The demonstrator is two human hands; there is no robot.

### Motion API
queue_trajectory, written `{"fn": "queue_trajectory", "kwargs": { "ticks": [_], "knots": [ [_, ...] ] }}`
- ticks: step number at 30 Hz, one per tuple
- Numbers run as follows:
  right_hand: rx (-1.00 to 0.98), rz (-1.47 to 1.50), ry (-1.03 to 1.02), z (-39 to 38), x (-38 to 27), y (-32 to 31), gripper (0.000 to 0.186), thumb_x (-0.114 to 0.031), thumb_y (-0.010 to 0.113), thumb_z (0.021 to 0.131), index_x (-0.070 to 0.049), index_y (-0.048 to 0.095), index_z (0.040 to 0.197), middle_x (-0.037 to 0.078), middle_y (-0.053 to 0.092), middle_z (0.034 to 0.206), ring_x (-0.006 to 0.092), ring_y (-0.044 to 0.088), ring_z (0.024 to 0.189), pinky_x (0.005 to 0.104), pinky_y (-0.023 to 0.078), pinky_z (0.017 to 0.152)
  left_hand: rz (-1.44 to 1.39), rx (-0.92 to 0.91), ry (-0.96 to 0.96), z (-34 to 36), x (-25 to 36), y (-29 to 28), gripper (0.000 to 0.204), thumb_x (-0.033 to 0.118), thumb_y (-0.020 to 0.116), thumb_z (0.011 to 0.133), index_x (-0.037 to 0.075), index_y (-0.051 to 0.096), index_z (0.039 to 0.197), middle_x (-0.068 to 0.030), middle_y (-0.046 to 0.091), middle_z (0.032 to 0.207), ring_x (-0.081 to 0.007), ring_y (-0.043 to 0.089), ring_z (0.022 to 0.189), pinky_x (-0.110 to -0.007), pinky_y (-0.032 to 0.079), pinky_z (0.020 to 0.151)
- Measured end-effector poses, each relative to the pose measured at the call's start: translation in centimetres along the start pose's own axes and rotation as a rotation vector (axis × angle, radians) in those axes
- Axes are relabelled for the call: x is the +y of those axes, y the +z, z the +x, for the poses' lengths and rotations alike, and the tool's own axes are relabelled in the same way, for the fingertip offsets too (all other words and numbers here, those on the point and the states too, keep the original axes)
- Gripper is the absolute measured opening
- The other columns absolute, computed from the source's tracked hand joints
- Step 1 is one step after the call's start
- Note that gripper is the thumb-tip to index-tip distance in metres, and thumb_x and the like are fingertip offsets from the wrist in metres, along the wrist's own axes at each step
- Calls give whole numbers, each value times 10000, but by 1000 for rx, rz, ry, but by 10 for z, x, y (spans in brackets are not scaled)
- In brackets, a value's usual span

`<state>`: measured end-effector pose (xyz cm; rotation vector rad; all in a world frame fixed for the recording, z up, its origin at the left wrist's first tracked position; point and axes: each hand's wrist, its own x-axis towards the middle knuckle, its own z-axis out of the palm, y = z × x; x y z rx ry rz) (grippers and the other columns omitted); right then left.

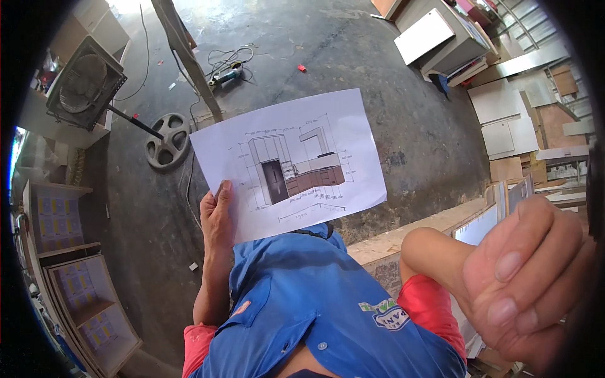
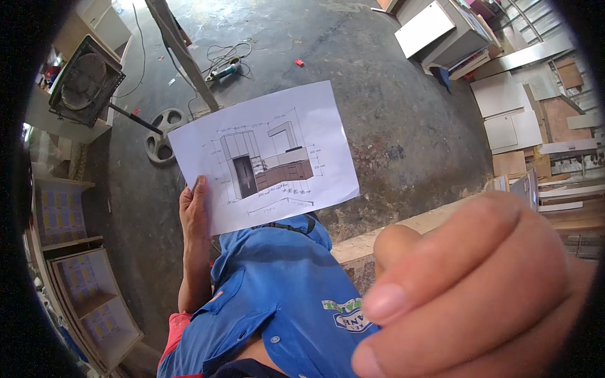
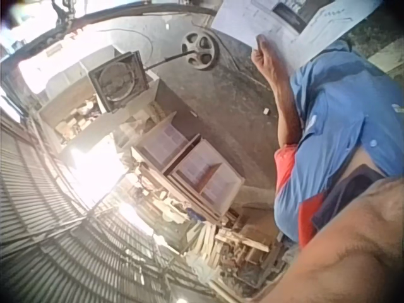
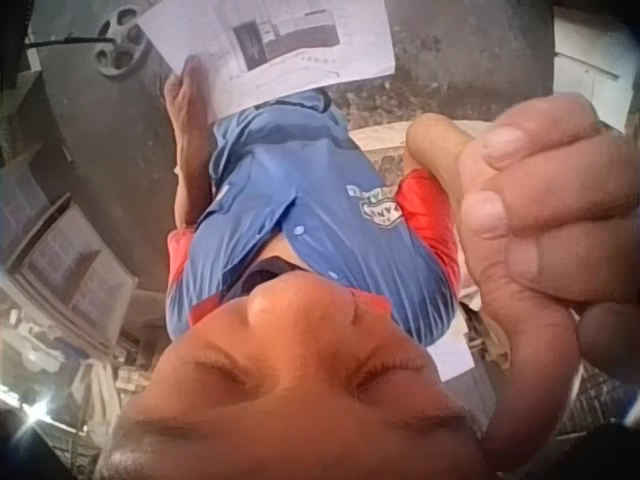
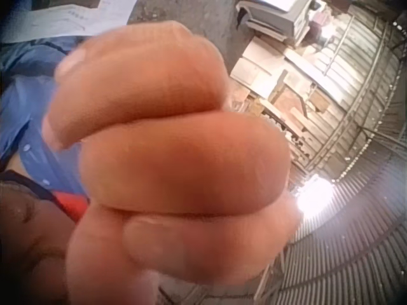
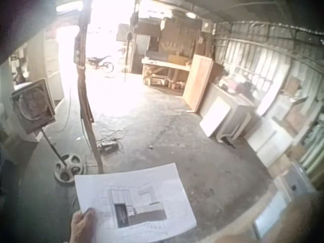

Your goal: The person holds a sheet of paper containing technical drawings of cabinetry and points to various parts of the diagram while looking at unfinished wooden structures in the workshop.

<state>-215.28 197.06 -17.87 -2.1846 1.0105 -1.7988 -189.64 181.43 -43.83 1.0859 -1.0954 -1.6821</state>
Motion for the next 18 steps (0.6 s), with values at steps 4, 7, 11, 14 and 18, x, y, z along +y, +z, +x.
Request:
{"fn": "queue_trajectory", "kwargs": {
  "ticks": [4, 7, 11, 14, 18],
  "knots": [
    [6, 4, 16, 1, 6, 2, 350, -414, 486, 962, -90, 578, 869, -8, 585, 724, 136, 546, 599, 272, 465, 588, -9, 16, -3, -1, 3, 1, 273, 277, 605, 948, 13, 659, 984, -1, 660, 861, -44, 573, 719, -205, 454, 635],
    [6, 9, 14, 1, 4, 6, 352, -411, 483, 964, -89, 579, 861, -8, 587, 718, 135, 547, 593, 271, 466, 583, 26, 49, 13, 0, 3, 0, 275, 274, 595, 955, 9, 657, 995, -4, 661, 868, -43, 574, 735, -204, 456, 650],
    [2, -9, 48, 1, -1, 8, 356, -407, 480, 967, -87, 581, 850, -7, 588, 710, 135, 550, 585, 270, 468, 577, -4, -16, 8, -1, 1, 1, 262, 264, 586, 960, 14, 656, 991, -3, 659, 876, -41, 573, 748, -200, 453, 665],
    [-11, -12, 77, 2, -1, 11, 360, -404, 477, 969, -85, 582, 842, -6, 589, 705, 134, 552, 578, 268, 470, 573, 0, -5, 25, 1, -3, -4, 256, 261, 586, 960, 16, 656, 988, -1, 657, 873, -41, 572, 749, -201, 453, 669],
    [-56, 22, 126, 7, 10, 19, 365, -400, 473, 972, -83, 584, 831, -5, 591, 697, 134, 554, 570, 267, 472, 567, -22, 59, -30, -4, -4, -6, 264, 273, 596, 953, 15, 653, 969, 7, 652, 840, -37, 560, 699, -196, 440, 627]
  ]
}}
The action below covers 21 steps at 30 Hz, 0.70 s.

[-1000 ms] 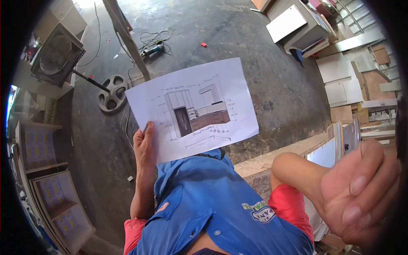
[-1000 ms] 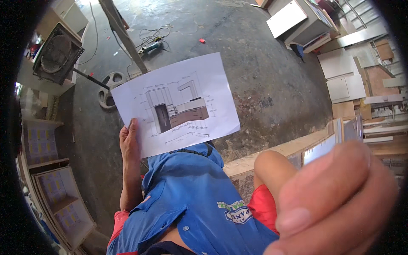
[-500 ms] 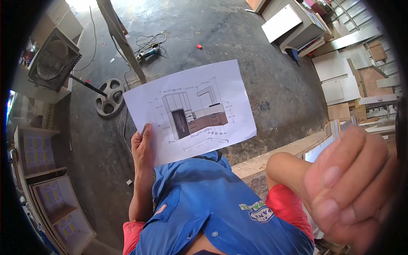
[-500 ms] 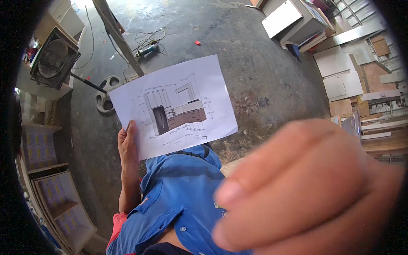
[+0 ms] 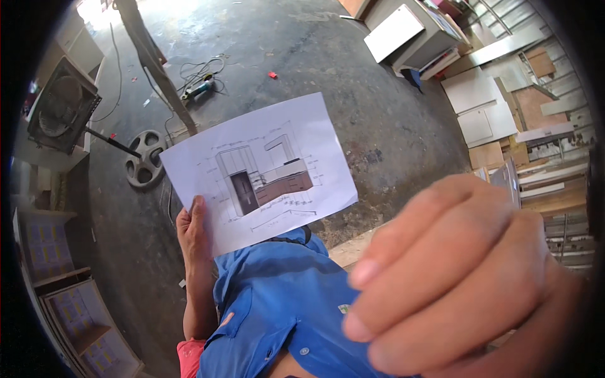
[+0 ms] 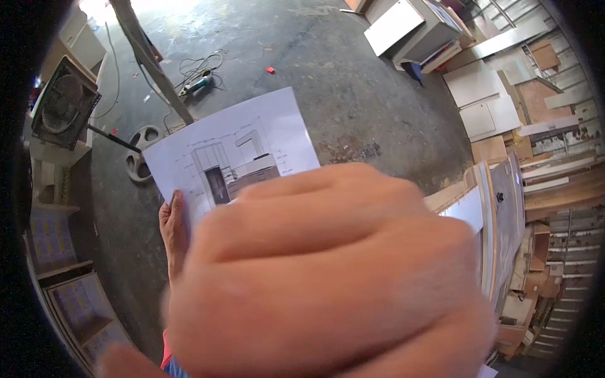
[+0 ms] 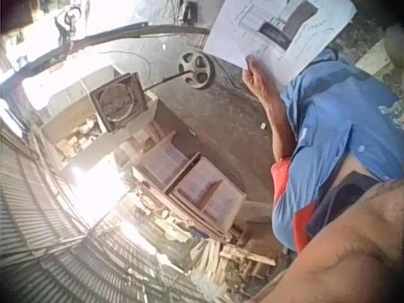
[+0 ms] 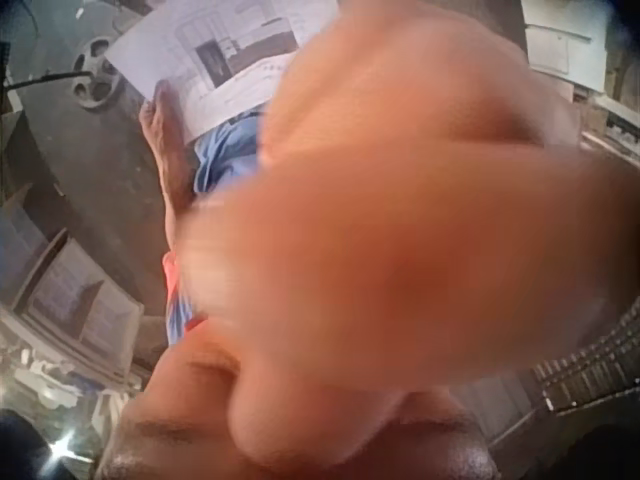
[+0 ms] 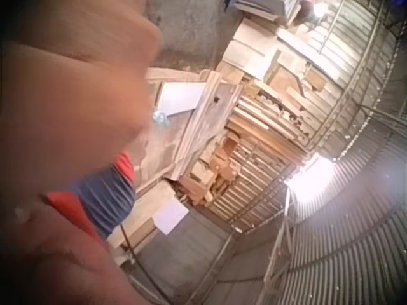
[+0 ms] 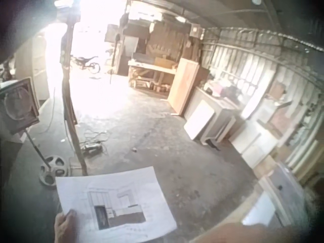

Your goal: The person holds a sheet of paper containing technical drawings of cabinetry and points to various parts of the diagram while looking at unfinished wooden structures in the workshop.

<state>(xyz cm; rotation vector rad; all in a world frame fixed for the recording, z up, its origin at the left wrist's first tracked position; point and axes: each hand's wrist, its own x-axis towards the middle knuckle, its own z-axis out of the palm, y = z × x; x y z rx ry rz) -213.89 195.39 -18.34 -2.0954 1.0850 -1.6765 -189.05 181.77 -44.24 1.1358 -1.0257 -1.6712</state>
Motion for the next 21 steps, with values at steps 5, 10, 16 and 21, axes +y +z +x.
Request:
{"fn": "queue_trajectory", "kwargs": {
  "ticks": [5, 10, 16, 21],
  "knots": [
    [-37, -21, 107, 4, -3, 12, 372, -396, 469, 976, -80, 586, 817, -4, 593, 687, 133, 557, 560, 265, 474, 560, 70, -37, 3, 9, -4, -6, 256, 280, 602, 949, 30, 647, 917, 26, 634, 777, -31, 540, 642, -186, 413, 558],
    [-53, -18, 150, 11, 0, 16, 380, -391, 464, 980, -77, 588, 804, -3, 595, 677, 132, 561, 549, 263, 477, 552, 52, 34, 49, 2, 6, 13, 239, 274, 599, 950, 43, 646, 907, 39, 626, 770, -14, 508, 618, -184, 375, 524],
    [24, 48, 149, 4, 14, 24, 391, -385, 459, 985, -74, 591, 787, -2, 597, 666, 131, 564, 537, 260, 480, 544, 8, -1, -13, 6, -8, -7, 243, 267, 583, 961, 33, 645, 971, 44, 627, 804, -14, 522, 651, -188, 405, 565],
    [132, 127, 91, -20, 33, 24, 515, -485, 449, 972, -20, 587, 801, 19, 567, 569, 159, 594, 535, 262, 497, 547, 1, -86, 37, 2, 6, 14, 283, 278, 565, 972, 9, 638, 1019, -1, 659, 867, -32, 562, 719, -195, 446, 636]
  ]
}}
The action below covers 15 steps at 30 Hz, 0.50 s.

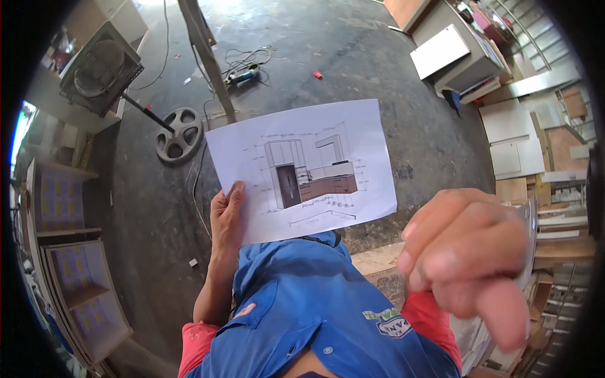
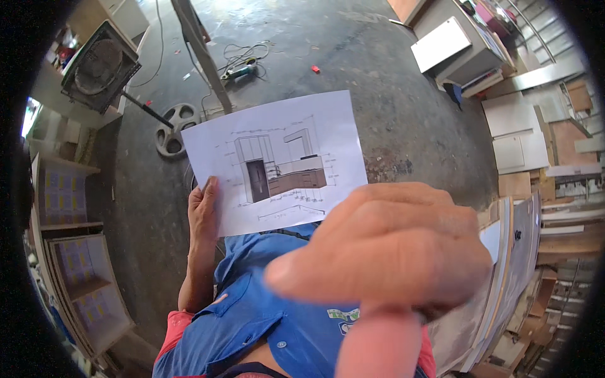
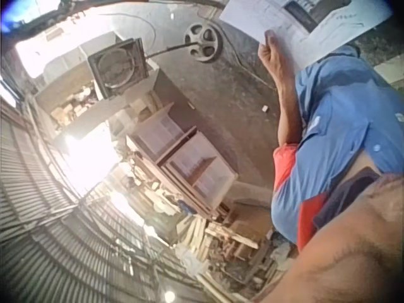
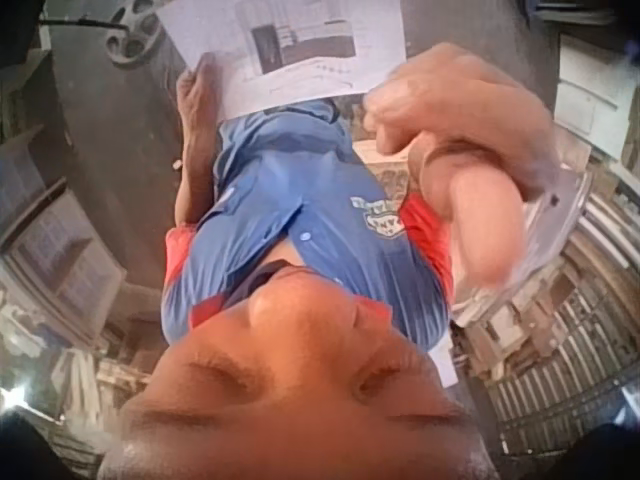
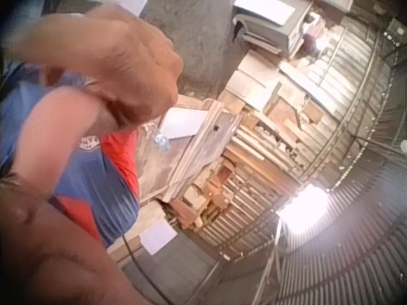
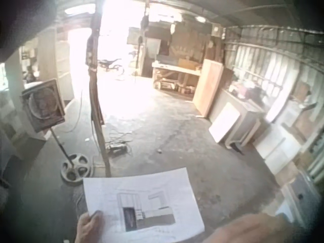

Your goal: The person holds a sheet of paper containing technical drawings of cabinetry and points to various parts of the diagram while looking at unfinished wooden structures in the workshop.

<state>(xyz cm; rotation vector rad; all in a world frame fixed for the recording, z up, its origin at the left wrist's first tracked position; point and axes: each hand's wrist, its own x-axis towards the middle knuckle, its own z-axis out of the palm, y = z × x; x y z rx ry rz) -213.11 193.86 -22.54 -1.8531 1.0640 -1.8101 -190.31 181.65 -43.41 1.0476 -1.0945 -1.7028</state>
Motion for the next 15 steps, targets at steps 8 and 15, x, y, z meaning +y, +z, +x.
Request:
{"fn": "queue_trajectory", "kwargs": {
  "ticks": [8, 15],
  "knots": [
    [-476, 255, 553, -70, 62, -27, 240, -245, 715, 835, -6, 715, 853, 82, 684, 724, 159, 648, 623, 250, 489, 570, 9, -2, -27, -1, 1, -10, 324, 305, 564, 972, -7, 637, 1021, -26, 668, 879, -45, 584, 739, -200, 463, 641],
    [-244, -361, 1293, -297, 157, -17, 236, -250, 597, 903, -47, 709, 944, 144, 695, 854, 254, 664, 752, 335, 512, 691, -64, -22, 23, 11, -2, -6, 311, 281, 563, 973, -14, 632, 1041, -37, 667, 909, -59, 590, 774, -221, 472, 685]
  ]
}}
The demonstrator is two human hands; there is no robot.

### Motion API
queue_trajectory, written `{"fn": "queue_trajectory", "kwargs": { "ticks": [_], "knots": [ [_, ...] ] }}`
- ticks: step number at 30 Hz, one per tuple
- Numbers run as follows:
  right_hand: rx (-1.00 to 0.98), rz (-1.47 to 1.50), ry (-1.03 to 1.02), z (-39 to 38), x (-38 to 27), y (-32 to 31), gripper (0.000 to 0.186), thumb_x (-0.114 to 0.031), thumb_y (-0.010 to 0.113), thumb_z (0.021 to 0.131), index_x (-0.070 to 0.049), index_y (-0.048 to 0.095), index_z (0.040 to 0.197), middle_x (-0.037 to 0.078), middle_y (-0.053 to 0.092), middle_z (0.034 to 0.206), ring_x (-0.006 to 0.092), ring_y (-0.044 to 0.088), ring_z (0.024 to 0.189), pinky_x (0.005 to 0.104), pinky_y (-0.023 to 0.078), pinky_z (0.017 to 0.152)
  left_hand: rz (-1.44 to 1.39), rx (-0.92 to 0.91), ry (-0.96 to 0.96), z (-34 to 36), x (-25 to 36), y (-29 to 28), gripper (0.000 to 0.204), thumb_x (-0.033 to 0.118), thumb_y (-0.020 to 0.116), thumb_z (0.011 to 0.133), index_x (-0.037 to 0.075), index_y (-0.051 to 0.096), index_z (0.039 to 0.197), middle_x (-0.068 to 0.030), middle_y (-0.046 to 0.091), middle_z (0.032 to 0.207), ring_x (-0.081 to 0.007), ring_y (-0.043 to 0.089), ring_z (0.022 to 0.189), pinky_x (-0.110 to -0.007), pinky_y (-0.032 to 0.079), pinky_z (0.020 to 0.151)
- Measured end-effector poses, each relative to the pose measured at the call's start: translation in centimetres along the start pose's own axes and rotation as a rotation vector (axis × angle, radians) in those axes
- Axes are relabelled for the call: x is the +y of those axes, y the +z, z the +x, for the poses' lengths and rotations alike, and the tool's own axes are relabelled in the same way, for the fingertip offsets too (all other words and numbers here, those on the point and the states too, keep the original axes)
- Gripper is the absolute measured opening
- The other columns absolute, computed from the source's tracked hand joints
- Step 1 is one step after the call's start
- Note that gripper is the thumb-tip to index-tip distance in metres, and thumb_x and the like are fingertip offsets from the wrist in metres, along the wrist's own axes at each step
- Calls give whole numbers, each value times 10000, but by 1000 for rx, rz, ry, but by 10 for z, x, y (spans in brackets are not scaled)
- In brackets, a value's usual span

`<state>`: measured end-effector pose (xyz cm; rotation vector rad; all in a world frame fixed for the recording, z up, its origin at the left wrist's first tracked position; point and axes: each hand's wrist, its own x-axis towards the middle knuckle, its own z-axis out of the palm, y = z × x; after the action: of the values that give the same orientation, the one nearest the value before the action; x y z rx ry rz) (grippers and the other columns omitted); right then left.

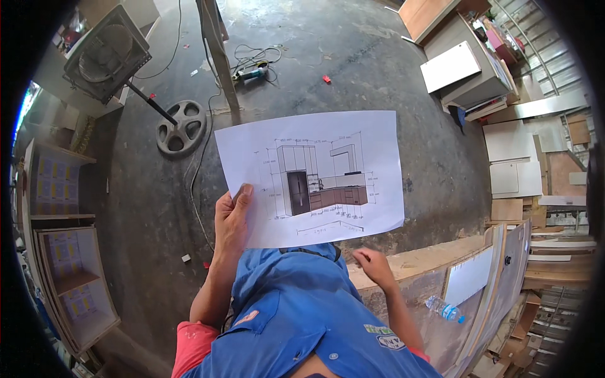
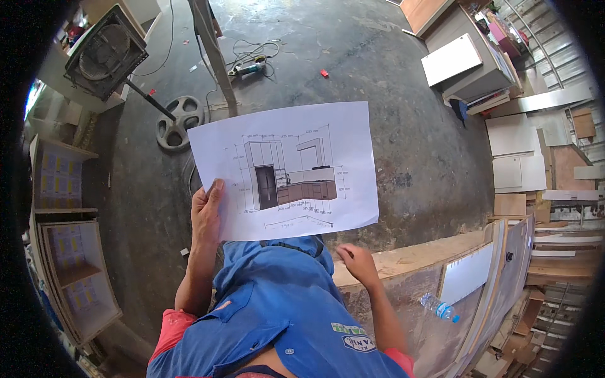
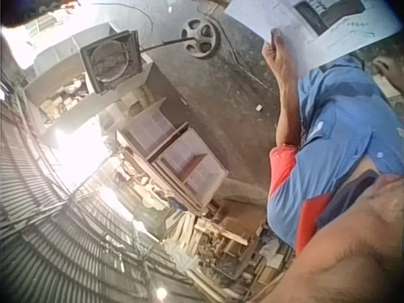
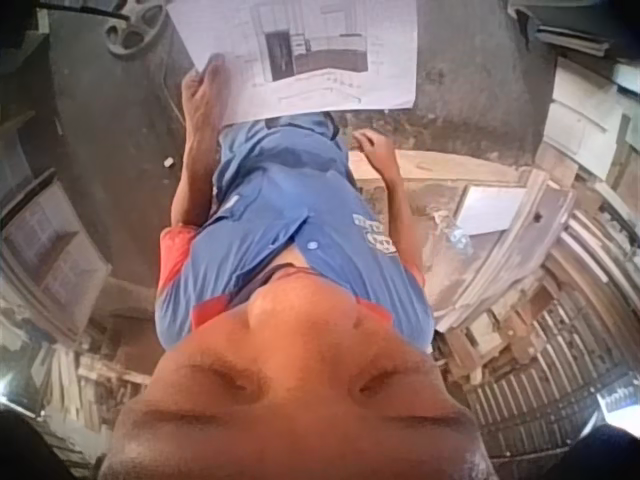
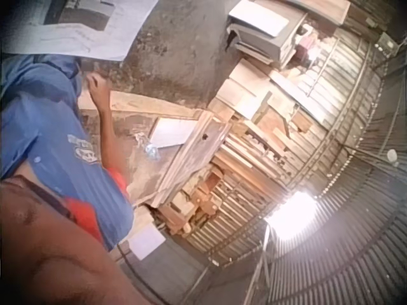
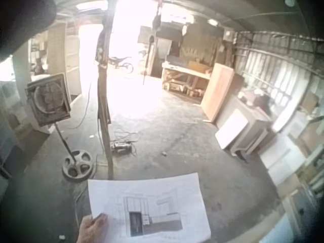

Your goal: The person holds a sheet of paper containing technical drawings of cabinetry and points to various parts of the diagram while looking at unfinished wooden structures in the workshop.

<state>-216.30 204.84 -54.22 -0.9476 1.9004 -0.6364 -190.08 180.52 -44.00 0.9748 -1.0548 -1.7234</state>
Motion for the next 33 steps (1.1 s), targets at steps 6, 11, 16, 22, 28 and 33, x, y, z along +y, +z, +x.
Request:
{"fn": "queue_trajectory", "kwargs": {
  "ticks": [6, 11, 16, 22, 28, 33],
  "knots": [
    [159, -593, 167, -58, 134, 48, 346, -396, 588, 877, -77, 707, 809, 138, 671, 752, 322, 641, 735, 446, 455, 703, 36, -35, 19, 14, 6, 10, 300, 271, 562, 973, -11, 637, 1045, -32, 670, 910, -63, 592, 786, -225, 468, 697],
    [273, -513, 128, -50, 124, 64, 341, -406, 586, 882, -112, 709, 760, 84, 671, 691, 292, 639, 711, 436, 403, 763, 44, -64, 44, 23, 13, 27, 283, 269, 580, 963, 2, 646, 1029, -25, 674, 909, -62, 594, 780, -226, 469, 704],
    [548, -504, 301, -32, 118, 71, 389, -393, 573, 898, -87, 646, 670, 116, 649, 666, 318, 624, 678, 451, 433, 710, 108, -56, 45, 24, 15, 35, 349, 297, 551, 978, -30, 629, 1071, -40, 671, 930, -64, 584, 804, -222, 457, 708],
    [568, -490, 296, -31, 126, 84, 426, -409, 537, 919, -73, 627, 673, 165, 624, 655, 378, 599, 635, 486, 448, 637, 78, -79, 49, 21, 14, 30, 334, 287, 558, 975, -29, 630, 1057, -44, 670, 929, -70, 589, 803, -227, 461, 709],
    [568, -480, 334, -29, 128, 84, 414, -409, 547, 909, -67, 622, 687, 168, 618, 652, 387, 596, 639, 492, 445, 619, 46, -33, 46, 25, 17, 44, 260, 278, 598, 952, 27, 652, 988, -13, 674, 878, -46, 590, 725, -219, 467, 656],
    [598, -467, 307, -28, 132, 84, 385, -392, 572, 889, -71, 622, 681, 164, 621, 652, 391, 598, 643, 496, 446, 618, 43, -76, 64, 28, 18, 42, 287, 272, 584, 961, -3, 639, 1022, -36, 674, 914, -68, 601, 775, -230, 473, 695]
  ]
}}
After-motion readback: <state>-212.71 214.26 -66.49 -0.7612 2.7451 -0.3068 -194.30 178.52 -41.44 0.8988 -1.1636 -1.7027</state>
